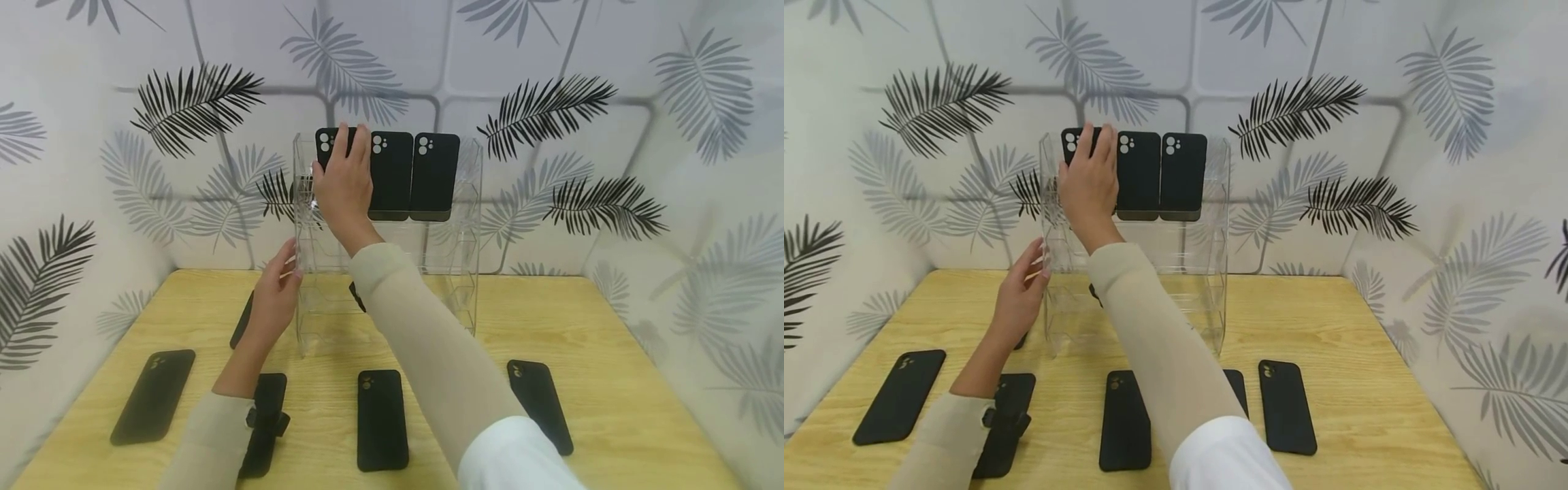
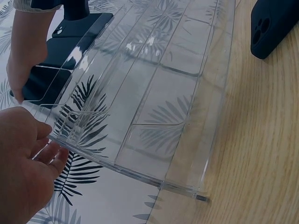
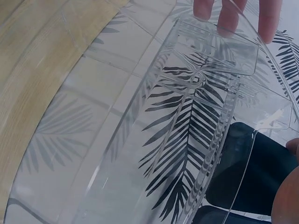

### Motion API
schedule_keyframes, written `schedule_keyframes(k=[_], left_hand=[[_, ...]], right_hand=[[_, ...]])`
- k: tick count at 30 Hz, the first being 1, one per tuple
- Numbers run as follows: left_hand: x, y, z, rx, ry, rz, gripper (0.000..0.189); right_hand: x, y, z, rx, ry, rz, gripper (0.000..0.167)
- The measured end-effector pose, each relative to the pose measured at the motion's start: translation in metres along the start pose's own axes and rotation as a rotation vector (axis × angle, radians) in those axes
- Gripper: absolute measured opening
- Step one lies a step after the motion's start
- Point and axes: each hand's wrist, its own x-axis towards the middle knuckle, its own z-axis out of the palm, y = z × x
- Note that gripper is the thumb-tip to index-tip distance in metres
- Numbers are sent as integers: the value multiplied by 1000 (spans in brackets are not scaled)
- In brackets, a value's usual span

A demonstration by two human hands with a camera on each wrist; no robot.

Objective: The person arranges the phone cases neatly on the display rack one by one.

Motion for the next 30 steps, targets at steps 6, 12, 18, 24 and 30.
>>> schedule_keyframes(k=[6,12,18,24,30], left_hand=[[0,0,0,-7,-2,3,58],[0,0,-1,-6,-3,1,58],[-3,10,-2,-16,-13,-5,58],[-3,12,-1,-25,-12,-27,57],[-11,41,-4,-23,-21,-39,55]], right_hand=[[0,2,1,-32,2,-19,79],[1,3,0,-67,-2,-27,80],[1,4,0,-186,24,-20,80],[1,7,-1,-221,17,-17,81],[1,13,-6,-229,33,-32,83]])
